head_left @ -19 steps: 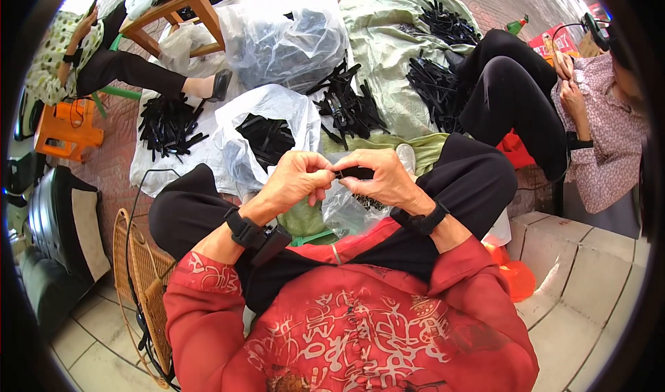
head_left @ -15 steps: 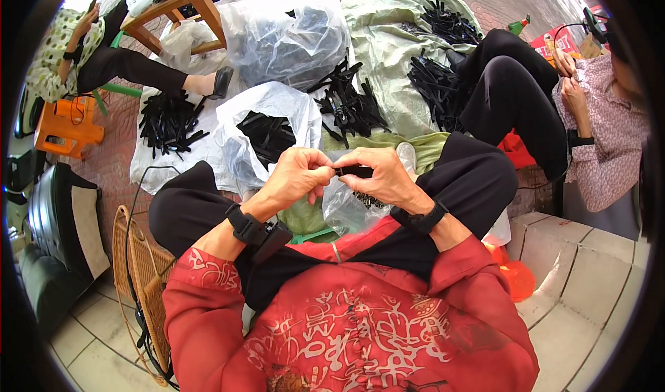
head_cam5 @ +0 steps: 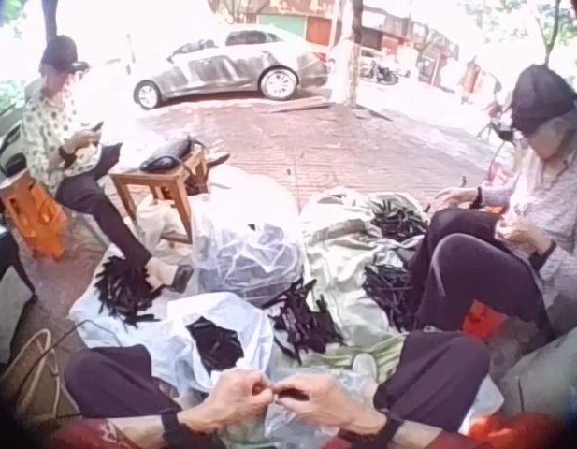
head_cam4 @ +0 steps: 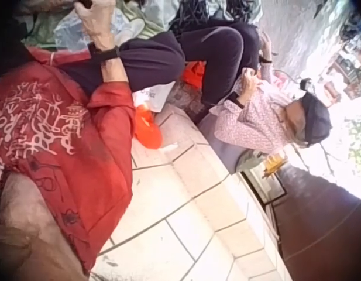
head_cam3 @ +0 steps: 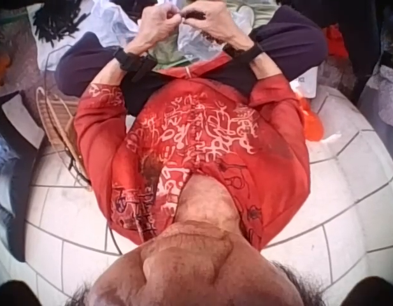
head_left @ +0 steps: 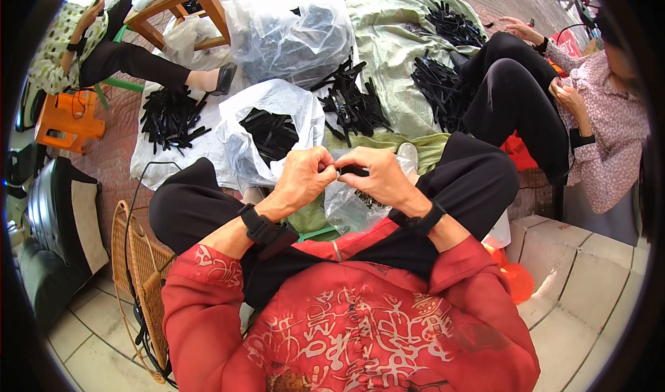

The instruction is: Assembling black shoe straps by threading them through small metal rings.

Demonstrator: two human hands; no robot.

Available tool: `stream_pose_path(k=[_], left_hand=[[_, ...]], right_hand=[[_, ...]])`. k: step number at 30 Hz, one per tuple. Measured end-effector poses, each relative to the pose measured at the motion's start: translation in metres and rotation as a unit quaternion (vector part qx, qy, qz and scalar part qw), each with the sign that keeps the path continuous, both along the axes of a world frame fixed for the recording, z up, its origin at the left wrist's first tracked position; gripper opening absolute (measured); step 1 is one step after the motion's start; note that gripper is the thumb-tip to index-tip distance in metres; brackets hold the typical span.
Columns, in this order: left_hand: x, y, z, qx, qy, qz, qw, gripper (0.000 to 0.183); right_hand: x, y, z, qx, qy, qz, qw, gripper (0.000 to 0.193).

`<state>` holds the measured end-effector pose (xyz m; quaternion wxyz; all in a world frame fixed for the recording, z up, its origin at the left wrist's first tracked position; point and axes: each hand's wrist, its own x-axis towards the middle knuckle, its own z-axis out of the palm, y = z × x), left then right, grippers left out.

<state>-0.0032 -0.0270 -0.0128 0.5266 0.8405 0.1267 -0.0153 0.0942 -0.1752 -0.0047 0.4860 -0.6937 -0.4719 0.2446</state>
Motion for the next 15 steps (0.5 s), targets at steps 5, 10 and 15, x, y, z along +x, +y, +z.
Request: stream_pose_path(k=[5,10,15], left_hand=[[0.003,-0.001,0.014,-0.105,0.033,0.044,0.993,0.010],[0.003,0.001,0.013,-0.134,0.041,0.022,0.990,0.011],[0.000,-0.002,0.011,-0.155,0.074,0.038,0.984,0.011]], right_hand=[[0.013,-0.006,0.000,-0.060,0.366,-0.008,0.929,0.024],[0.012,-0.006,-0.009,-0.038,0.456,-0.010,0.889,0.018],[0.007,-0.002,-0.010,-0.034,0.416,-0.020,0.908,0.010]])
